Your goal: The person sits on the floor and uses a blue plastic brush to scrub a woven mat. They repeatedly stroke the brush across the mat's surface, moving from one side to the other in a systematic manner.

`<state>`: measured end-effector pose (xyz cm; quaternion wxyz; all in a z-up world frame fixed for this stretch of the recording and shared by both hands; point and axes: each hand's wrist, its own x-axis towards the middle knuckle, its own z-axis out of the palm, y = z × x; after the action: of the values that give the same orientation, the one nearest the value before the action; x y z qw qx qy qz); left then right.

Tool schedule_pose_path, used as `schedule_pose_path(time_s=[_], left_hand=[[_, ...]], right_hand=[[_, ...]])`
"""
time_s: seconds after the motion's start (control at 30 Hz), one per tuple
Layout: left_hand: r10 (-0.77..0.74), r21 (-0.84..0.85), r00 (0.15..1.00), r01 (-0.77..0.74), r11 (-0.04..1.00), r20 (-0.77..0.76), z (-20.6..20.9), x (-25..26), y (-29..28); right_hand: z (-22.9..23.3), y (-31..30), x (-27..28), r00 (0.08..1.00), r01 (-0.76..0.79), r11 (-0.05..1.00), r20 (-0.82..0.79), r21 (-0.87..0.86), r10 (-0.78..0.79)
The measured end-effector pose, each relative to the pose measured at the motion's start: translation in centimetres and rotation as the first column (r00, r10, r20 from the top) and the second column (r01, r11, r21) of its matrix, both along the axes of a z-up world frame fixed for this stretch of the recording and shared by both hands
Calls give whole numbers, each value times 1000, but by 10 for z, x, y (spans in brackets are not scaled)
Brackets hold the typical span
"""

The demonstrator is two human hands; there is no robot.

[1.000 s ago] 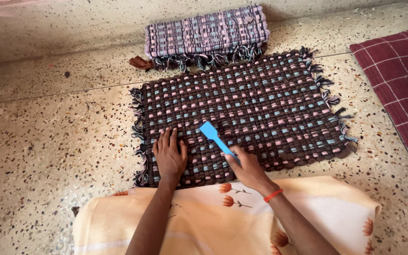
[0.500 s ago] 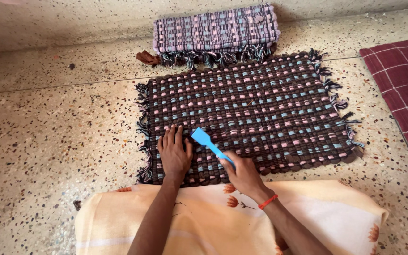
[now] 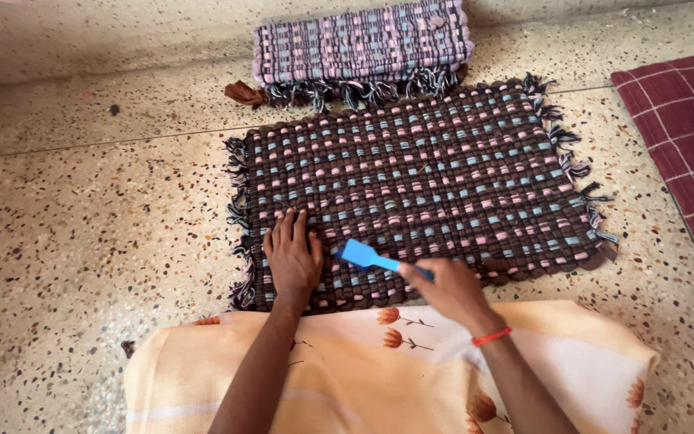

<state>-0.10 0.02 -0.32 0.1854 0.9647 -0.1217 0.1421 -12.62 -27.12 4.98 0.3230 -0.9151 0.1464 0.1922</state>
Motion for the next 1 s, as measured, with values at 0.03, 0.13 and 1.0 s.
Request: schedule_pose_path(time_s=[0.03, 0.13, 1.0], left_hand=[[-1, 6, 1000, 1, 1000, 2, -1, -1, -1], [0, 17, 1000, 0, 1000, 9, -1, 0, 0], [-46, 62, 998, 48, 997, -37, -6, 6, 7]], right_hand=[[3, -10, 0, 998, 41, 999, 44, -30, -39], [16, -38, -1, 950, 141, 986, 292, -93, -109], [36, -43, -3, 913, 162, 973, 398, -163, -86]])
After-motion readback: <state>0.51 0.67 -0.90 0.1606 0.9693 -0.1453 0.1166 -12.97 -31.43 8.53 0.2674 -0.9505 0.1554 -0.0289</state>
